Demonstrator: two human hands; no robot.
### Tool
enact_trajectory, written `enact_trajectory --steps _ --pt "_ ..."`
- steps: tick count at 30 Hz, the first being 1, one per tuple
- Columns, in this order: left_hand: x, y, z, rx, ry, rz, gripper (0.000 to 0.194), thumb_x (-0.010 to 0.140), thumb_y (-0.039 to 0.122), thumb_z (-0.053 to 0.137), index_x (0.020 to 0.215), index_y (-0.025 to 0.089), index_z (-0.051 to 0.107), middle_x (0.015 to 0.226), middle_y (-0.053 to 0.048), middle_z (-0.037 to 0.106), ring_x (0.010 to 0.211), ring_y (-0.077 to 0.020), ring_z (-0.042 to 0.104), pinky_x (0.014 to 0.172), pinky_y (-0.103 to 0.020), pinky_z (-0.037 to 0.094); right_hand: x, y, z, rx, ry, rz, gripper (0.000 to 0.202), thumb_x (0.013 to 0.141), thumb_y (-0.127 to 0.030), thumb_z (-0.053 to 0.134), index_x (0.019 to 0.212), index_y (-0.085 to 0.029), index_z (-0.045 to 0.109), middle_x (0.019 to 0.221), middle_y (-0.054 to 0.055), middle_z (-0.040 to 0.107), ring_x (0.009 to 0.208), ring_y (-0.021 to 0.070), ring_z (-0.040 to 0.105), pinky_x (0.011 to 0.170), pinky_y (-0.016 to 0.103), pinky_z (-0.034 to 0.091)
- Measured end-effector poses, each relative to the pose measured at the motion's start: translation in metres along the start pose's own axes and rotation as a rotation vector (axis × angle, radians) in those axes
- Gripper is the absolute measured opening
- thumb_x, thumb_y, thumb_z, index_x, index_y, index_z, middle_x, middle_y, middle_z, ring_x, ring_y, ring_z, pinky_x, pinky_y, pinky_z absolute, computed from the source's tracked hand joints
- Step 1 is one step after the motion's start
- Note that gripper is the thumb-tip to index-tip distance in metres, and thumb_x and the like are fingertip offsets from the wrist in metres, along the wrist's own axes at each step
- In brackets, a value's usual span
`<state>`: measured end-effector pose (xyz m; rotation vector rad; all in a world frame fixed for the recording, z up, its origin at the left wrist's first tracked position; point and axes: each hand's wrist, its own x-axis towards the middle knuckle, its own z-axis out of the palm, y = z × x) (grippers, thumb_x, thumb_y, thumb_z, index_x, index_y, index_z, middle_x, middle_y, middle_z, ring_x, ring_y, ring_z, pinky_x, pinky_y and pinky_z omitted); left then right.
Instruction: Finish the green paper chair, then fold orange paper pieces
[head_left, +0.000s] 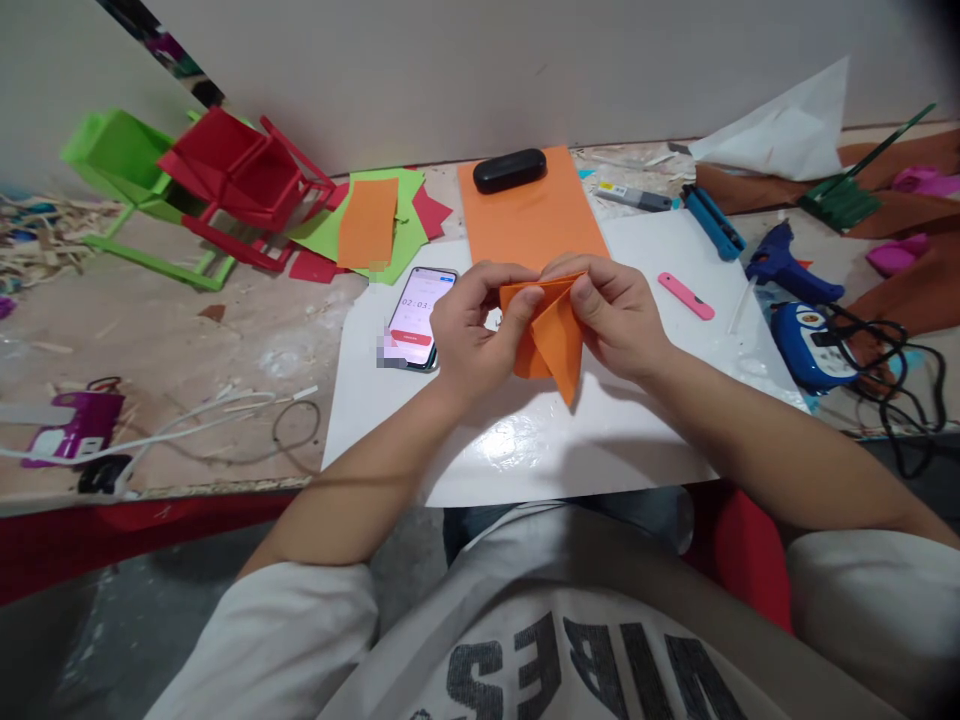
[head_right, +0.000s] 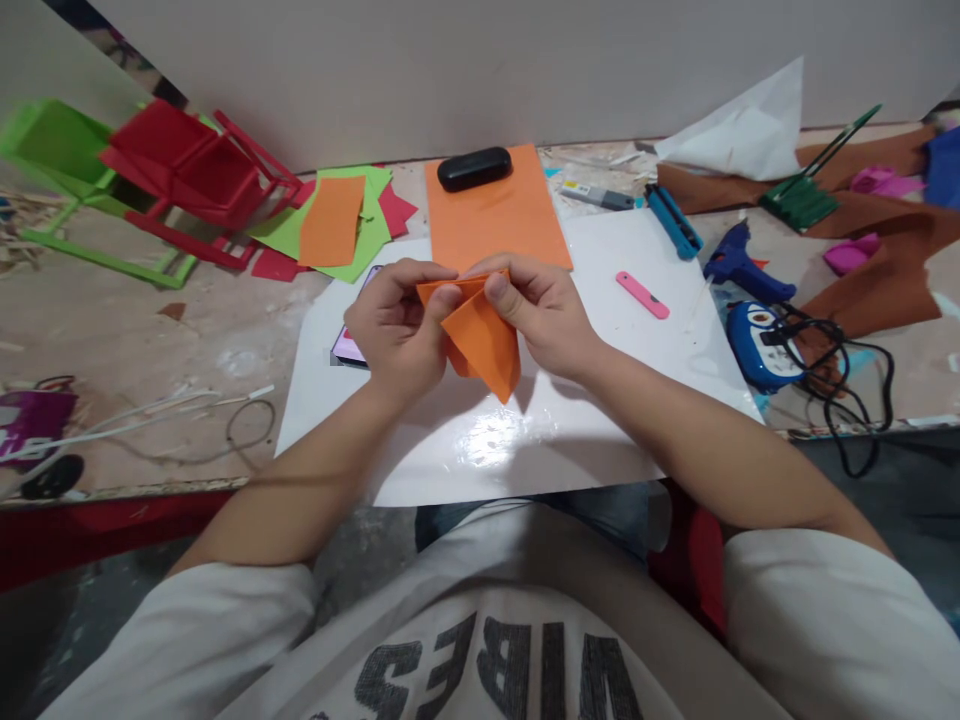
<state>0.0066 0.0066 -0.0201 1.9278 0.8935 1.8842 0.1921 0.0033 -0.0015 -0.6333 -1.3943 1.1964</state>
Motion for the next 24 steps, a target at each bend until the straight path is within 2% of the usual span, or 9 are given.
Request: enact_trajectory --steps 4,9,15,20,24 --pt "0.0065 0.0018 -0.0038 0.015 0.046 -0.006 0.040 0.115 0.069 0.076 0.103 0.031 0.080 0.091 -0.001 0.075 0.081 -0.0180 0.073 0.073 -0.036 0.061 0.0041 -0.0036 -0.0046 -0.063 0.016 -0.042 0.057 0.096 -0.084 0.091 0.101 -0.028 0.089 0.102 0.004 0.084 0.102 0.0237 0.081 0.098 0.041 0.070" --pt "0.0064 0.0029 -0.0051 0.004 0.063 -0.056 0.043 0.115 0.072 0.076 0.103 0.031 0.078 0.090 -0.001 0.075 0.082 -0.0188 0.073 0.073 -0.038 0.060 0.0050 -0.0094 -0.0074 -0.123 0.015 -0.123 0.049 0.100 -0.078 0.092 0.100 -0.029 0.093 0.099 0.006 0.084 0.099 0.0245 0.080 0.097 0.045 0.071" --pt "0.0061 0.0067 -0.0024 -0.004 0.092 0.126 0.022 0.118 0.047 0.080 0.107 0.028 0.080 0.088 0.002 0.079 0.069 -0.0110 0.067 0.058 -0.033 0.047 0.0036 -0.0085 -0.0051 -0.112 0.016 -0.132 0.043 0.095 -0.072 0.100 0.098 -0.028 0.097 0.096 0.006 0.085 0.095 0.0233 0.081 0.086 0.041 0.072" --pt "0.0043 0.0066 -0.0018 0.001 0.117 0.061 0.031 0.116 0.055 0.082 0.103 0.028 0.077 0.084 0.003 0.074 0.064 -0.0117 0.062 0.059 -0.035 0.044 0.0038 -0.0074 -0.0043 -0.070 -0.006 -0.143 0.038 0.090 -0.065 0.107 0.096 -0.028 0.098 0.092 0.005 0.085 0.085 0.0199 0.079 0.081 0.039 0.071" --pt "0.0026 0.0034 -0.0005 0.067 0.171 0.079 0.036 0.115 0.061 0.080 0.103 0.027 0.077 0.082 0.004 0.071 0.063 -0.0127 0.061 0.062 -0.034 0.045 0.0049 -0.0081 -0.0045 -0.068 -0.014 -0.124 0.038 0.090 -0.066 0.106 0.094 -0.029 0.098 0.088 0.004 0.083 0.084 0.0200 0.079 0.077 0.038 0.071"
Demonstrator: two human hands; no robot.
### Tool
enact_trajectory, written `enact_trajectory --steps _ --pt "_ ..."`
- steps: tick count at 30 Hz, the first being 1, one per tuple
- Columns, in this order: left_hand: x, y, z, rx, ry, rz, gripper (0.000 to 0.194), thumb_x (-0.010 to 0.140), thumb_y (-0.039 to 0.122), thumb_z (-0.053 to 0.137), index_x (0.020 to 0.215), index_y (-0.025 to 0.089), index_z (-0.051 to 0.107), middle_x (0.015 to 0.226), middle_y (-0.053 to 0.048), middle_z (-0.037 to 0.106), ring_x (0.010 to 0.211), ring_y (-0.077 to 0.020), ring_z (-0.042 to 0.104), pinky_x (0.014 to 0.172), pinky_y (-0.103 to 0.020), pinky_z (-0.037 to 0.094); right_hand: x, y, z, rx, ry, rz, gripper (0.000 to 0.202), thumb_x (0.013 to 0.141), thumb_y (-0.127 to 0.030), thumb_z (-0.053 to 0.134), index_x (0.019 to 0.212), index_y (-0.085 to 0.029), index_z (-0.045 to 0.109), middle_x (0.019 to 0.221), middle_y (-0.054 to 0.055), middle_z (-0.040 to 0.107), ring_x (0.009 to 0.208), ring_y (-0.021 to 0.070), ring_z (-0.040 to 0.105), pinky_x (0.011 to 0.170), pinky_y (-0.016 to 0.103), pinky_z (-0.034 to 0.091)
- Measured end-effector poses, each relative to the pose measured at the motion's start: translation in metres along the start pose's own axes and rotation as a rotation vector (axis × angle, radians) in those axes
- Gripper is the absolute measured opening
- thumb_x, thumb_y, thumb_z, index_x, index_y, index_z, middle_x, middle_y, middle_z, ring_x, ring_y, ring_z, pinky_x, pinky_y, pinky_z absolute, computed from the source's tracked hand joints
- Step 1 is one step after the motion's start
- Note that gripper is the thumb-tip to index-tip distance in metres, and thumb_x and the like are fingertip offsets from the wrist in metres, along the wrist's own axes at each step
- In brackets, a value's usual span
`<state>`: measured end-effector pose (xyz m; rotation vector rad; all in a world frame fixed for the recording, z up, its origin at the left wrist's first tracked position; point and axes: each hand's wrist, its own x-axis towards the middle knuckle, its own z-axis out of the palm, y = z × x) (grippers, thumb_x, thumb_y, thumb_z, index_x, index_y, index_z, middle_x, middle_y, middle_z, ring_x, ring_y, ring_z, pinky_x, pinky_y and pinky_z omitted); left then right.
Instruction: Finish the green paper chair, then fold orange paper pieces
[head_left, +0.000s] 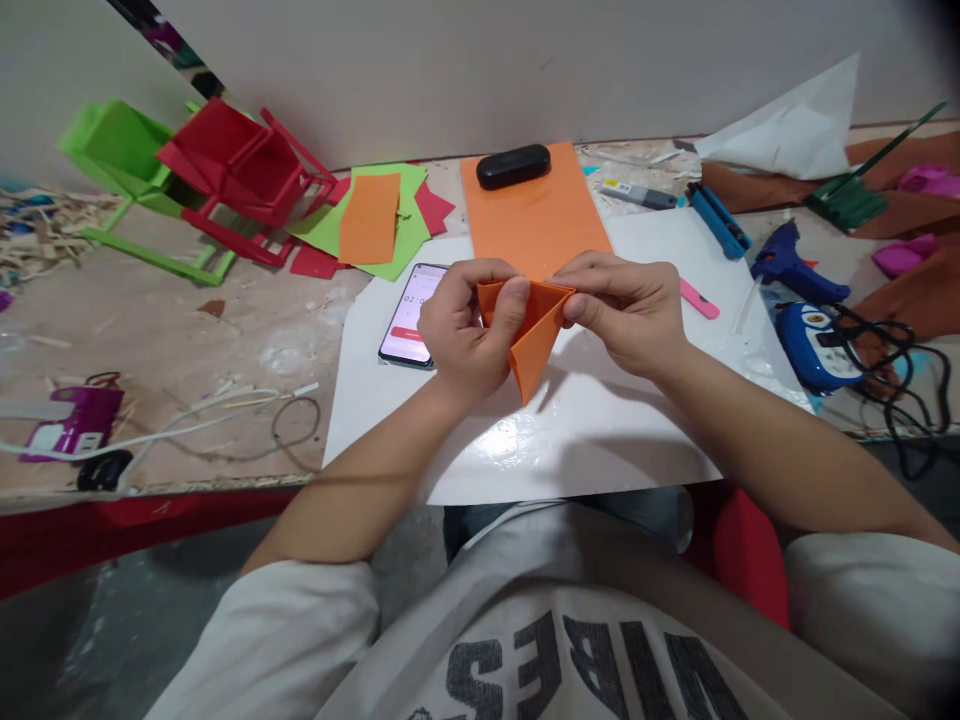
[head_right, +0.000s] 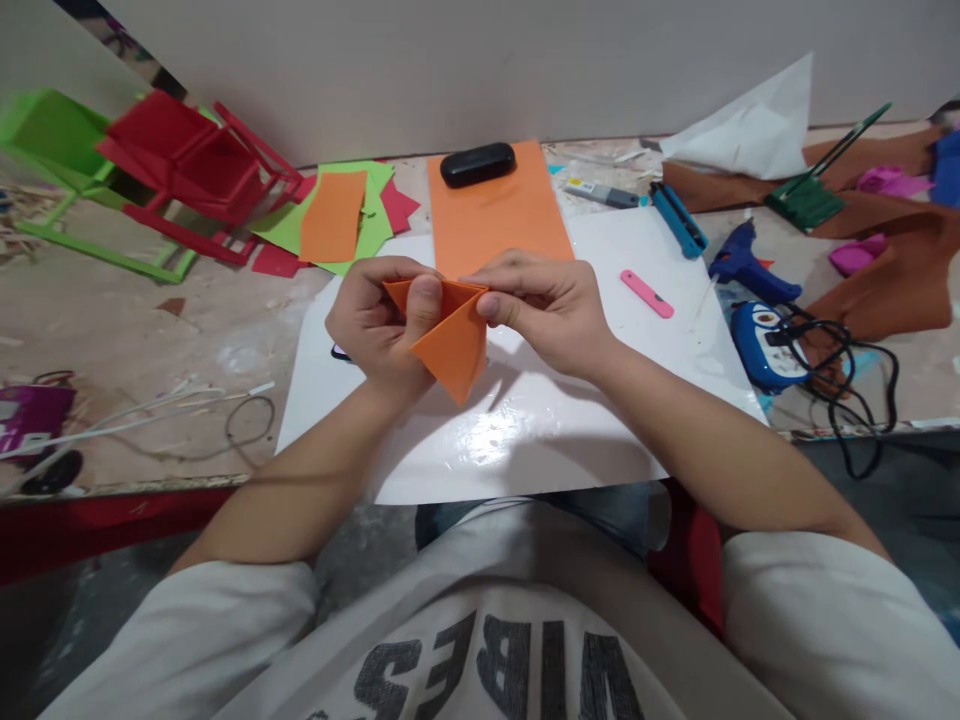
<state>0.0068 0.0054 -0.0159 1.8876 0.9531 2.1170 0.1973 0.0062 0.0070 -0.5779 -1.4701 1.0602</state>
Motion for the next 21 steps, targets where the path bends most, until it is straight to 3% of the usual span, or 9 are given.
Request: enact_trajectory --steps 5,9,13,21 --pt "-0.0006 0.0008 -0.0003 -0.044 -0.002 0.017 0.023 0.115 0.052 0.082 0.106 0.031 0.079 0.083 0.004 0.075 0.064 -0.0139 0.066 0.057 -0.036 0.043 0.0010 -0.0025 -0.0003 -0.005 -0.035 -0.040 0.041 0.091 -0.070 0.104 0.092 -0.029 0.097 0.088 0.005 0.084 0.080 0.0187 0.076 0.073 0.036 0.069" --pt "0.0004 0.0053 -0.0003 -0.102 -0.031 -0.026 0.027 0.116 0.055 0.082 0.108 0.030 0.079 0.092 0.003 0.078 0.071 -0.0126 0.071 0.067 -0.035 0.053 -0.0014 -0.0064 0.0011 -0.064 -0.004 -0.053 0.045 0.090 -0.074 0.103 0.089 -0.029 0.096 0.088 0.005 0.085 0.082 0.0206 0.077 0.074 0.038 0.068" --pt "0.0033 0.0070 0.0008 -0.099 -0.029 0.036 0.029 0.110 0.055 0.092 0.103 0.028 0.080 0.087 0.004 0.080 0.069 -0.0108 0.072 0.061 -0.032 0.051 -0.0039 -0.0086 0.0026 -0.115 0.005 -0.056 0.044 0.092 -0.073 0.102 0.088 -0.030 0.094 0.089 0.005 0.084 0.083 0.0216 0.077 0.077 0.041 0.068" --pt "0.0080 0.0042 -0.0051 -0.177 -0.169 -0.123 0.039 0.105 0.065 0.093 0.093 0.030 0.082 0.081 0.002 0.078 0.072 -0.0152 0.073 0.068 -0.036 0.061 -0.0028 -0.0071 -0.0017 -0.142 -0.051 -0.123 0.035 0.100 -0.065 0.098 0.093 -0.030 0.096 0.091 0.005 0.085 0.083 0.0209 0.077 0.078 0.040 0.068"
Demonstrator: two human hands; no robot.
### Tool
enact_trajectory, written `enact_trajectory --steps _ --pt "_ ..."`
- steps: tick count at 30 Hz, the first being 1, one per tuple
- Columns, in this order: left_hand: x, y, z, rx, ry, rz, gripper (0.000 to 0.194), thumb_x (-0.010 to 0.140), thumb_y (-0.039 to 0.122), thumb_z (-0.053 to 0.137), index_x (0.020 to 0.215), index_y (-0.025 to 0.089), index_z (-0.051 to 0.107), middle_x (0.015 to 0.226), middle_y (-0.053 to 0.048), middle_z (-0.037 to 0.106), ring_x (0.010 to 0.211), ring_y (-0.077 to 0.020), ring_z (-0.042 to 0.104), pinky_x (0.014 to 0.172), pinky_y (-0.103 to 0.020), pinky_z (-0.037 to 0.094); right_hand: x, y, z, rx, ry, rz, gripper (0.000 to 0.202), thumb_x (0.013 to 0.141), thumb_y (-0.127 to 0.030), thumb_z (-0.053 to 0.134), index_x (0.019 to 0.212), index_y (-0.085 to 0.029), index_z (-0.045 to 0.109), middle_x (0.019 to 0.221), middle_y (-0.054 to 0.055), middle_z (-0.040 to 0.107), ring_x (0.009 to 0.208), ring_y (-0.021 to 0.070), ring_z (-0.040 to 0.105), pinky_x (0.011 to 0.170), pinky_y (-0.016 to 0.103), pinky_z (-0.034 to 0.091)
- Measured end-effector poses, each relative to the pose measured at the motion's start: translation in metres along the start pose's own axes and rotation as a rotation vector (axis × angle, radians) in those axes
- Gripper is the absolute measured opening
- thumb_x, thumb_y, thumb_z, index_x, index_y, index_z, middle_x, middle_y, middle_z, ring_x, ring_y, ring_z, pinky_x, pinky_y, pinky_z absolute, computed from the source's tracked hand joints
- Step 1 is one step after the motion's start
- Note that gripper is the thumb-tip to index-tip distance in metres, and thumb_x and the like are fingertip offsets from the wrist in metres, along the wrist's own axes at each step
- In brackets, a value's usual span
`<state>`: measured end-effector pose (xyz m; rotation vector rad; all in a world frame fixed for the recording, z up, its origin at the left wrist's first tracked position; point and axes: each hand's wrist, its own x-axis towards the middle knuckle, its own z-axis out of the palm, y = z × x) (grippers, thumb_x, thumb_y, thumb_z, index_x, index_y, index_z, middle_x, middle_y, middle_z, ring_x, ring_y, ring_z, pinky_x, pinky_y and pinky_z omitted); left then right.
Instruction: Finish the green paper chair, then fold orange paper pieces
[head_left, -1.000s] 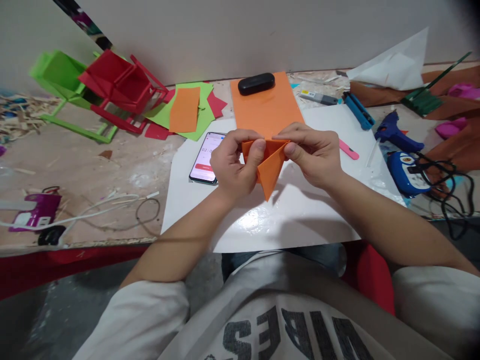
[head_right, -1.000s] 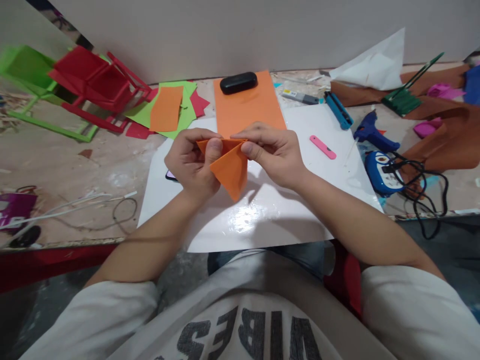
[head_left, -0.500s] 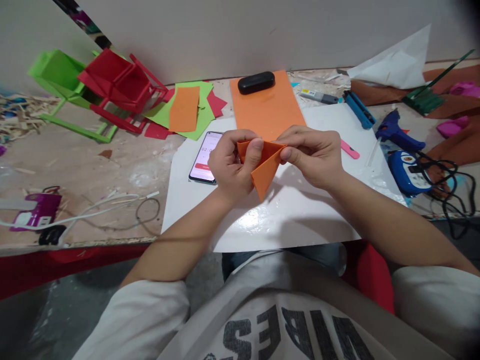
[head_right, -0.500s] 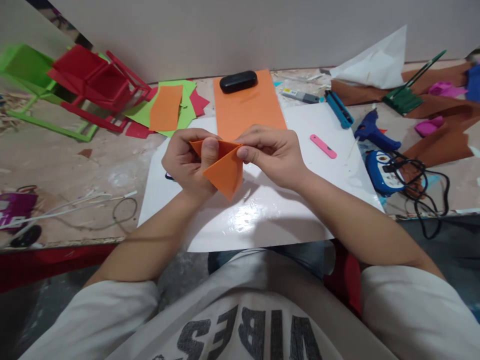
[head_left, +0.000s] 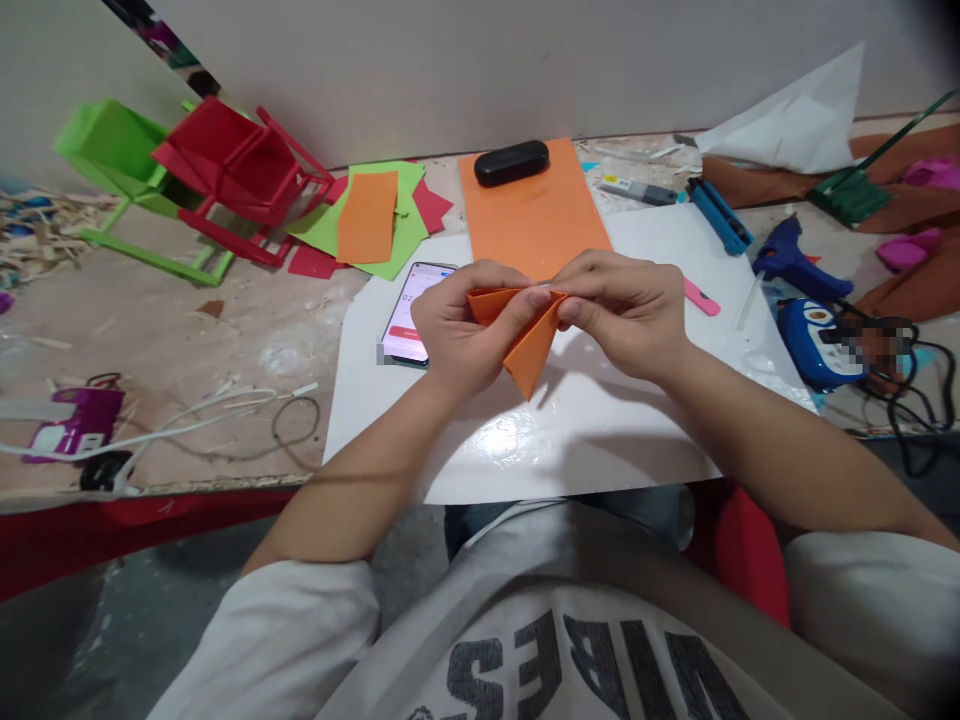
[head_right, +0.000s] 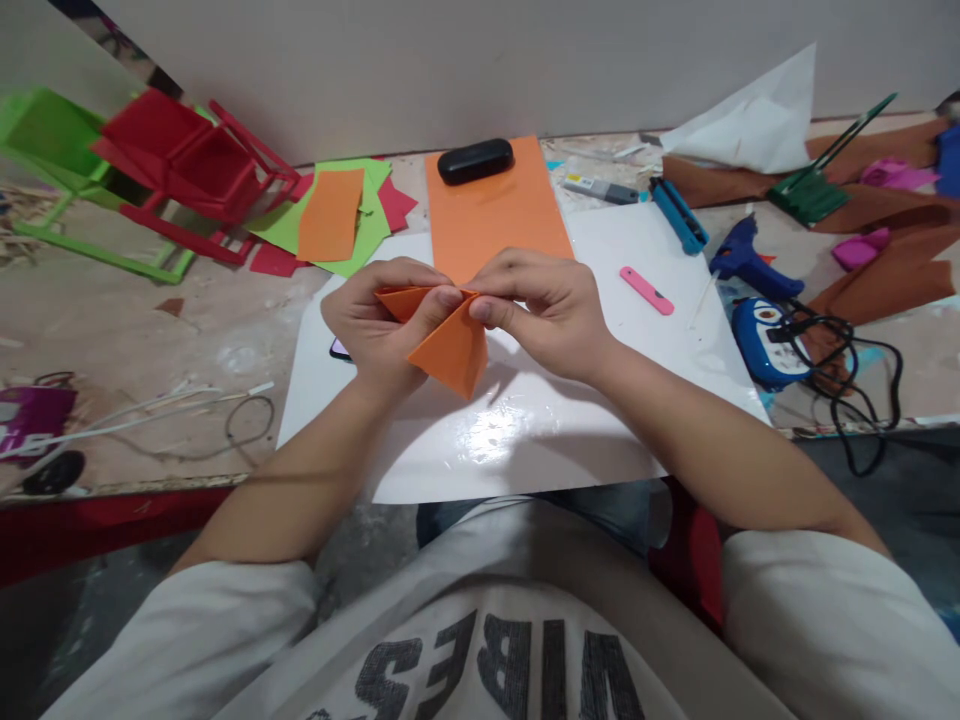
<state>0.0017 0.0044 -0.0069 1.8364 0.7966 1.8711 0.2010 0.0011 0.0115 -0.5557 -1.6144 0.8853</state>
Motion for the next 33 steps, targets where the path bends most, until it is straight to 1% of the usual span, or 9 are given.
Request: enact_trajectory --steps 3,6,10,13,16,19,24,29,33 --pt "0.001 0.000 -0.002 0.044 0.008 -0.009 0.043 0.104 0.069 0.092 0.092 0.029 0.081 0.081 0.001 0.077 0.075 -0.0166 0.074 0.072 -0.037 0.064 0.002 -0.001 -0.003 0.011 -0.030 0.020 0.038 0.100 -0.067 0.097 0.093 -0.030 0.096 0.088 0.004 0.085 0.080 0.0197 0.076 0.075 0.038 0.068" --pt "0.001 0.002 -0.003 0.077 0.006 -0.007 0.044 0.105 0.071 0.090 0.091 0.030 0.080 0.081 0.001 0.076 0.076 -0.0174 0.075 0.072 -0.037 0.064 0.004 0.000 -0.004 0.061 -0.034 0.048 0.042 0.094 -0.070 0.102 0.090 -0.028 0.095 0.086 0.005 0.084 0.077 0.0189 0.075 0.072 0.036 0.068" --pt "0.000 0.004 -0.003 0.035 -0.051 -0.024 0.041 0.107 0.067 0.089 0.092 0.029 0.081 0.083 0.000 0.078 0.074 -0.0167 0.074 0.070 -0.037 0.064 0.004 0.002 -0.004 0.118 -0.021 0.096 0.042 0.086 -0.067 0.108 0.086 -0.027 0.094 0.086 0.005 0.084 0.076 0.0184 0.074 0.069 0.036 0.068" --pt "-0.001 0.004 -0.002 0.071 -0.024 -0.001 0.043 0.106 0.067 0.091 0.091 0.028 0.080 0.082 0.000 0.078 0.074 -0.0165 0.075 0.070 -0.036 0.064 0.003 0.005 -0.004 0.146 -0.022 0.102 0.040 0.084 -0.064 0.111 0.087 -0.027 0.094 0.087 0.005 0.085 0.077 0.0181 0.074 0.069 0.035 0.067" --pt "-0.001 0.002 0.000 0.065 0.020 0.114 0.035 0.105 0.061 0.094 0.095 0.030 0.082 0.082 0.002 0.079 0.071 -0.0154 0.076 0.065 -0.035 0.063 0.001 0.006 -0.003 0.152 -0.007 0.094 0.041 0.084 -0.064 0.111 0.088 -0.027 0.094 0.086 0.005 0.084 0.076 0.0178 0.073 0.069 0.035 0.067" --pt "0.000 0.003 0.003 0.050 0.014 0.206 0.022 0.107 0.052 0.094 0.099 0.034 0.084 0.082 0.001 0.080 0.067 -0.0163 0.076 0.057 -0.038 0.060 0.000 0.006 -0.001 0.125 0.012 0.086 0.043 0.085 -0.067 0.110 0.089 -0.027 0.094 0.085 0.004 0.082 0.077 0.0182 0.072 0.070 0.036 0.066" --pt "-0.001 0.006 0.007 0.026 0.033 0.229 0.016 0.109 0.039 0.093 0.100 0.030 0.084 0.083 0.002 0.083 0.067 -0.0147 0.077 0.057 -0.034 0.059 -0.001 0.004 0.002 0.086 0.024 0.017 0.038 0.090 -0.065 0.107 0.091 -0.029 0.095 0.087 0.004 0.084 0.078 0.0189 0.073 0.074 0.037 0.067" --pt "-0.004 0.005 0.007 0.034 0.043 0.164 0.028 0.110 0.050 0.091 0.094 0.028 0.082 0.080 0.003 0.079 0.069 -0.0144 0.075 0.064 -0.033 0.061 -0.002 0.007 0.002 0.033 0.033 -0.047 0.034 0.093 -0.061 0.106 0.091 -0.029 0.096 0.086 0.004 0.085 0.076 0.0180 0.074 0.073 0.036 0.067" --pt "-0.005 0.006 0.009 0.024 0.049 0.200 0.025 0.111 0.046 0.090 0.096 0.029 0.082 0.080 0.004 0.078 0.068 -0.0134 0.073 0.065 -0.032 0.060 -0.002 0.010 0.001 -0.001 0.037 -0.095 0.029 0.092 -0.057 0.107 0.091 -0.030 0.096 0.086 0.003 0.085 0.075 0.0179 0.076 0.075 0.037 0.069"
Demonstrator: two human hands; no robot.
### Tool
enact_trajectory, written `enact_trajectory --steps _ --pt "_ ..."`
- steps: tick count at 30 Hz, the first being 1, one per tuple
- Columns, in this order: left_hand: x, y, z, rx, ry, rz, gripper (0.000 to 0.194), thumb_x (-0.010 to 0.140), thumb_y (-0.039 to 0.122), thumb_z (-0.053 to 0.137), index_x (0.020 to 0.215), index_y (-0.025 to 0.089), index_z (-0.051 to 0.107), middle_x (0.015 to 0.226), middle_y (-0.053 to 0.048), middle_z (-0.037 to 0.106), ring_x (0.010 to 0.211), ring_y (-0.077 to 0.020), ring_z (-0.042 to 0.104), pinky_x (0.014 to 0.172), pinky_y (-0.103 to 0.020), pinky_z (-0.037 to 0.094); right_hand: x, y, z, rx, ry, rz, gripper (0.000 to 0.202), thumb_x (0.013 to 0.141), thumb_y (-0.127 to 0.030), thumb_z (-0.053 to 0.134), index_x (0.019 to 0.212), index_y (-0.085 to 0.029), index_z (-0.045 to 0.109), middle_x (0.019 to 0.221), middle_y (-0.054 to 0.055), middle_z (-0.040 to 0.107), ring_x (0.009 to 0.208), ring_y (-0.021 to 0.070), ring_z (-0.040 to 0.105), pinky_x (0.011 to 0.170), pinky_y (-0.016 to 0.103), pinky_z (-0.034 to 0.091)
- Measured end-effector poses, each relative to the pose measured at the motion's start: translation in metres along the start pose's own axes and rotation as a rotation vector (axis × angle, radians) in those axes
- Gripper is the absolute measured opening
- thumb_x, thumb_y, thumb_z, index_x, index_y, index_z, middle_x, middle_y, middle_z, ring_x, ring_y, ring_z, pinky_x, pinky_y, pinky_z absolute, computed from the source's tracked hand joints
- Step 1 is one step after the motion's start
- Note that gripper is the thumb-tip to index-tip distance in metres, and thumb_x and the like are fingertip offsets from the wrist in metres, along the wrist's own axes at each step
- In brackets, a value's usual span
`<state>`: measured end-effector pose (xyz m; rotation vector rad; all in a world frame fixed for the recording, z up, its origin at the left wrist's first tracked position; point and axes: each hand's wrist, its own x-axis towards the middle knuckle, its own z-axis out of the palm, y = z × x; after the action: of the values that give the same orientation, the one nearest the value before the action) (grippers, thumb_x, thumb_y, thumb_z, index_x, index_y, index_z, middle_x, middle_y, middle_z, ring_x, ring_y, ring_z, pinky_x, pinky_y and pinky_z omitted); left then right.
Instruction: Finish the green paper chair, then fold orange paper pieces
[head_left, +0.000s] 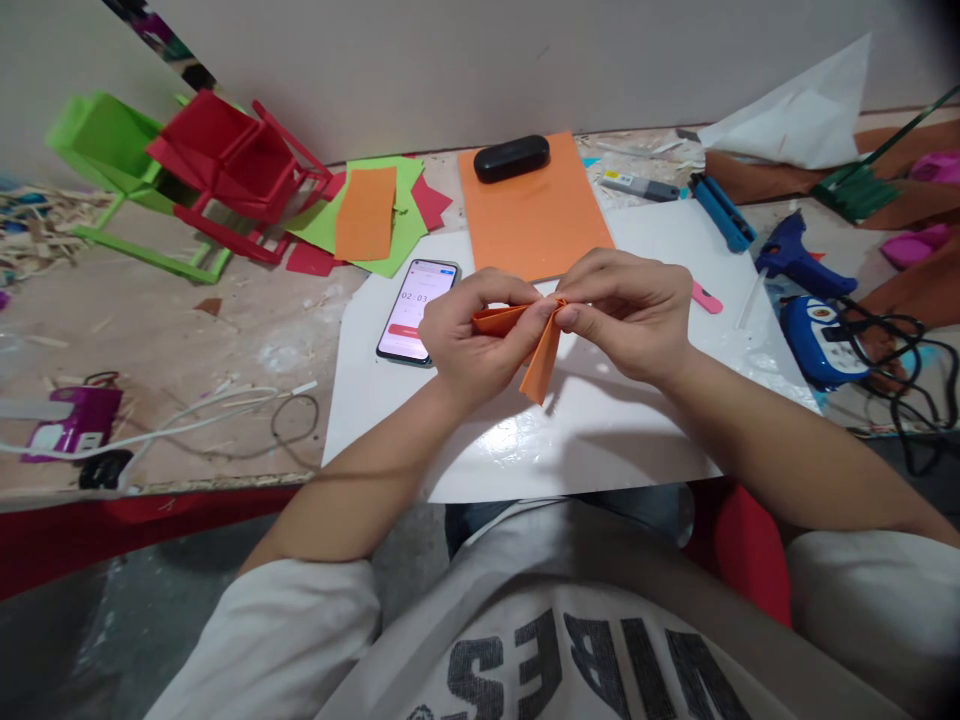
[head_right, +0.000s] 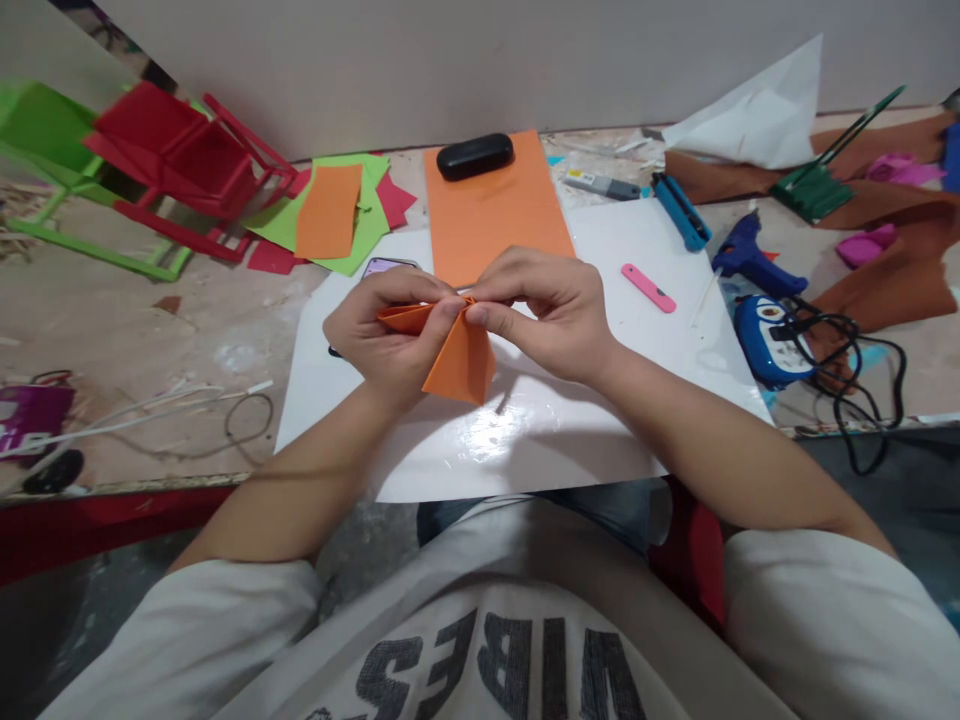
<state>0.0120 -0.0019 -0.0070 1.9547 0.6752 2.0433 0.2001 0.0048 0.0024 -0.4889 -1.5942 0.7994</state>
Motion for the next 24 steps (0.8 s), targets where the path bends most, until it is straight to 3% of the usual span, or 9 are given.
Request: enact_trajectory --steps 5,15,20,24 --pt "0.003 -0.003 -0.001 -0.039 -0.014 0.036 0.019 0.109 0.041 0.093 0.100 0.029 0.081 0.081 0.005 0.079 0.067 -0.0124 0.073 0.064 -0.031 0.058 0.001 -0.001 -0.003 -0.052 -0.019 -0.042 0.020 0.096 -0.050 0.104 0.094 -0.032 0.097 0.088 0.002 0.087 0.075 0.0177 0.077 0.075 0.036 0.069" --pt "0.005 -0.011 -0.010 0.055 -0.060 0.063 0.034 0.102 0.058 0.098 0.096 0.029 0.083 0.080 0.002 0.079 0.068 -0.0148 0.073 0.064 -0.034 0.059 0.000 -0.001 -0.006 -0.125 -0.010 -0.135 0.014 0.098 -0.045 0.103 0.099 -0.032 0.098 0.088 0.000 0.087 0.073 0.0172 0.077 0.071 0.034 0.066" --pt "0.005 -0.012 -0.010 0.007 -0.109 0.079 0.039 0.099 0.064 0.099 0.094 0.030 0.081 0.077 0.003 0.076 0.065 -0.0157 0.070 0.063 -0.036 0.058 0.000 -0.003 -0.008 -0.138 -0.077 -0.140 0.011 0.099 -0.040 0.103 0.099 -0.031 0.097 0.088 0.000 0.087 0.074 0.0169 0.077 0.071 0.034 0.065" --pt "0.004 -0.011 -0.011 -0.065 -0.165 -0.024 0.033 0.106 0.056 0.095 0.096 0.030 0.079 0.082 0.002 0.076 0.070 -0.0165 0.074 0.065 -0.037 0.060 0.001 -0.003 -0.010 -0.112 -0.093 -0.072 0.016 0.101 -0.046 0.100 0.100 -0.030 0.096 0.089 0.001 0.086 0.076 0.0182 0.077 0.071 0.036 0.065"
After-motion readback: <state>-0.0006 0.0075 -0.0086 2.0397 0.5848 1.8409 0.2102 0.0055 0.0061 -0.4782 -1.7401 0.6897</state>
